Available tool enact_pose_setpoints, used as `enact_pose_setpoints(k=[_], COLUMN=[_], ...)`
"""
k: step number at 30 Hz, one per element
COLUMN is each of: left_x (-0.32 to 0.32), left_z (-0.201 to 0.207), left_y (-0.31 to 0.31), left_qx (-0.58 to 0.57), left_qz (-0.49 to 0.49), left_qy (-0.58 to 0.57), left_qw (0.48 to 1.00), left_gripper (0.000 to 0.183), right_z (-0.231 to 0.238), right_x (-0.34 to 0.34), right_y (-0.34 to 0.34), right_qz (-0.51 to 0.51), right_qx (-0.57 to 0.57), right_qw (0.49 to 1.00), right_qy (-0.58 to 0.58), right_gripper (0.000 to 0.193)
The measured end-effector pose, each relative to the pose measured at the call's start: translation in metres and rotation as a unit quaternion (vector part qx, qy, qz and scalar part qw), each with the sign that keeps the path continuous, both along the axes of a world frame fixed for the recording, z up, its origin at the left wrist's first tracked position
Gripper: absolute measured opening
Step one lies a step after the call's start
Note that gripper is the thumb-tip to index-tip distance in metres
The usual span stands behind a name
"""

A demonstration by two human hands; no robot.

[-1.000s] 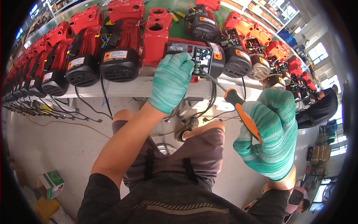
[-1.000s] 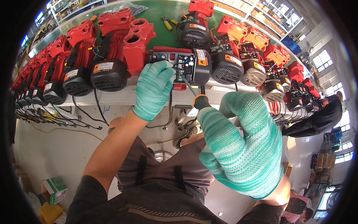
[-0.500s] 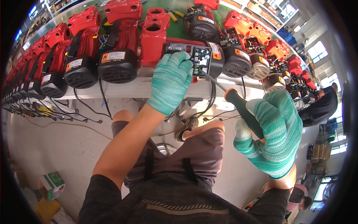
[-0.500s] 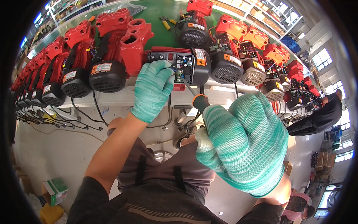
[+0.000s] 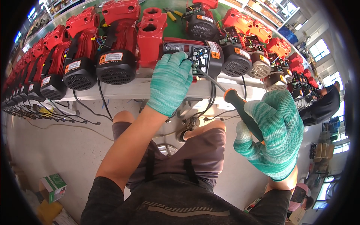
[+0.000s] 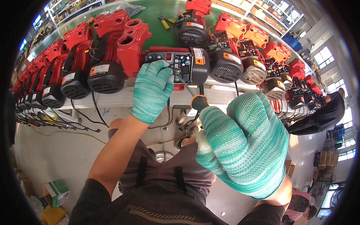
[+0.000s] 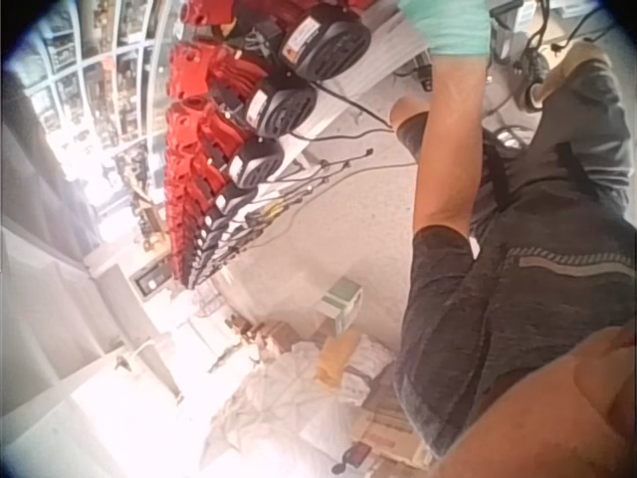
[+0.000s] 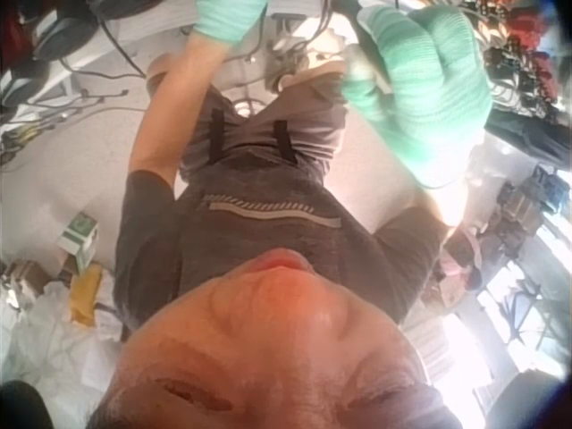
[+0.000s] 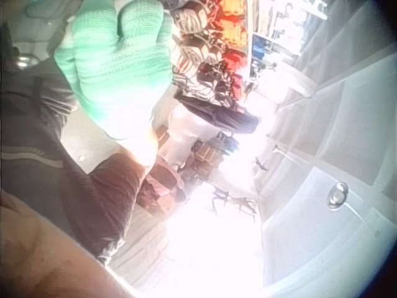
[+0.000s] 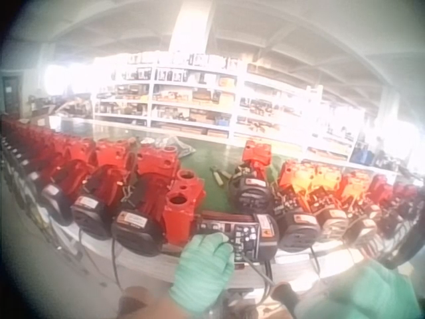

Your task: The person wires a control unit on a row of red pumps, using a screwdriver to secure internal connections.

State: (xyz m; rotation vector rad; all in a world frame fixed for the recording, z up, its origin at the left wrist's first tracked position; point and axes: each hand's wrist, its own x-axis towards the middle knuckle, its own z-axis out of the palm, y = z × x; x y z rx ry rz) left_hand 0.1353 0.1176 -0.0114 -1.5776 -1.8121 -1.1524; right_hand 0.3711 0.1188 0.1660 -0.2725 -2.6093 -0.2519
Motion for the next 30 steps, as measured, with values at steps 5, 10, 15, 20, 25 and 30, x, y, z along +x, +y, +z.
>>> enact_pose_setpoints(k=[5, 10, 15, 20, 25, 30], left_x=[0.009, 0.013, 0.014, 0.015, 0.014, 0.018], left_z=[-0.008, -0.016, -0.009, -0.013, -0.014, -0.013], left_y=[0.004, 0.01, 0.01, 0.007, 0.005, 0.011], left_qx=[0.05, 0.071, 0.074, 0.087, 0.092, 0.1], left_qz=[0.015, 0.038, 0.044, 0.032, 0.038, 0.049], left_qy=[-0.034, -0.032, -0.03, -0.055, -0.051, -0.05], left_qw=[0.998, 0.996, 0.996, 0.994, 0.994, 0.993], left_gripper=[0.022, 0.021, 0.021, 0.021, 0.022, 0.022], right_z=[0.0, 0.0, -0.002, -0.003, -0.007, 0.01], right_x=[0.003, 0.004, 0.007, 0.01, 0.005, 0.005], right_y=[0.003, 0.005, 0.004, 0.0, 0.005, -0.006], right_qz=[0.007, 0.012, 0.006, 0.001, 0.033, -0.044], right_qx=[-0.006, -0.001, -0.005, -0.044, -0.018, -0.005], right_qw=[1.0, 1.0, 1.0, 0.999, 0.999, 0.998], right_qy=[0.003, -0.003, 0.003, -0.014, 0.006, -0.054], right_gripper=[0.029, 0.029, 0.03, 0.038, 0.04, 0.039])
